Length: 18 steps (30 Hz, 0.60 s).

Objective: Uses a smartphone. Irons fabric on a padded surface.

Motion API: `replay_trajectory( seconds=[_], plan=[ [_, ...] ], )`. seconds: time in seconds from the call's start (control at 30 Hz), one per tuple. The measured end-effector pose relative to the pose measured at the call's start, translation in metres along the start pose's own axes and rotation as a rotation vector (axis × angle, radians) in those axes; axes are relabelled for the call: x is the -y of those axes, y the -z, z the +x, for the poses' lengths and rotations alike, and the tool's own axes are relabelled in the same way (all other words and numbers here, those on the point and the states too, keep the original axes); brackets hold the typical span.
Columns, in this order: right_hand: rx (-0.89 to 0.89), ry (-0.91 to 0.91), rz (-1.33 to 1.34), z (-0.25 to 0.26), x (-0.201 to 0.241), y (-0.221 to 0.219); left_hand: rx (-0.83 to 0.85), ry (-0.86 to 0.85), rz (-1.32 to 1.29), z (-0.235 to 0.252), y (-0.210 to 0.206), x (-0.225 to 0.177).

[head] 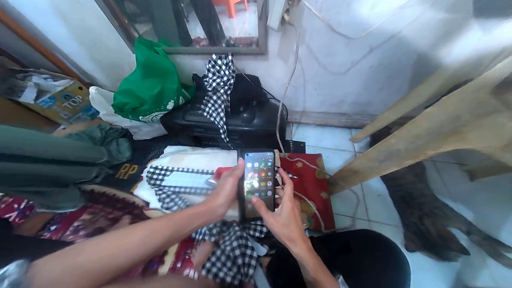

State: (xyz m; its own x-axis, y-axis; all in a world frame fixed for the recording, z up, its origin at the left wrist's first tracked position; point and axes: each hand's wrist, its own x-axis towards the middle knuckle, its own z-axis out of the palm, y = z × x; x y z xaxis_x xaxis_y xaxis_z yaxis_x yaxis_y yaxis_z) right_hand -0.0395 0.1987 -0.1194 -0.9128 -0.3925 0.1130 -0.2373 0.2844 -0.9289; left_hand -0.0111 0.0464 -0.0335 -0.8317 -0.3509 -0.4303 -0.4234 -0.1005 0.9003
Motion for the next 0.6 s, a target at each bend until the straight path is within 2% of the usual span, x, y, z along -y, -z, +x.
replay_trajectory(
  seconds=[0.17,0.4,0.6],
  plan=[
    [-0.029,-0.019,-0.083,-0.001,0.001,0.001,0.013,-0.004,0.013,0.001,-0.004,0.001],
    [0.099,-0.032,0.117,0.007,-0.001,0.019,-0.011,0.016,-0.009,0.003,-0.005,0.000],
    [0.155,-0.029,0.163,0.008,0.000,0.027,-0.035,0.031,-0.011,0.006,-0.004,0.001]
  ],
)
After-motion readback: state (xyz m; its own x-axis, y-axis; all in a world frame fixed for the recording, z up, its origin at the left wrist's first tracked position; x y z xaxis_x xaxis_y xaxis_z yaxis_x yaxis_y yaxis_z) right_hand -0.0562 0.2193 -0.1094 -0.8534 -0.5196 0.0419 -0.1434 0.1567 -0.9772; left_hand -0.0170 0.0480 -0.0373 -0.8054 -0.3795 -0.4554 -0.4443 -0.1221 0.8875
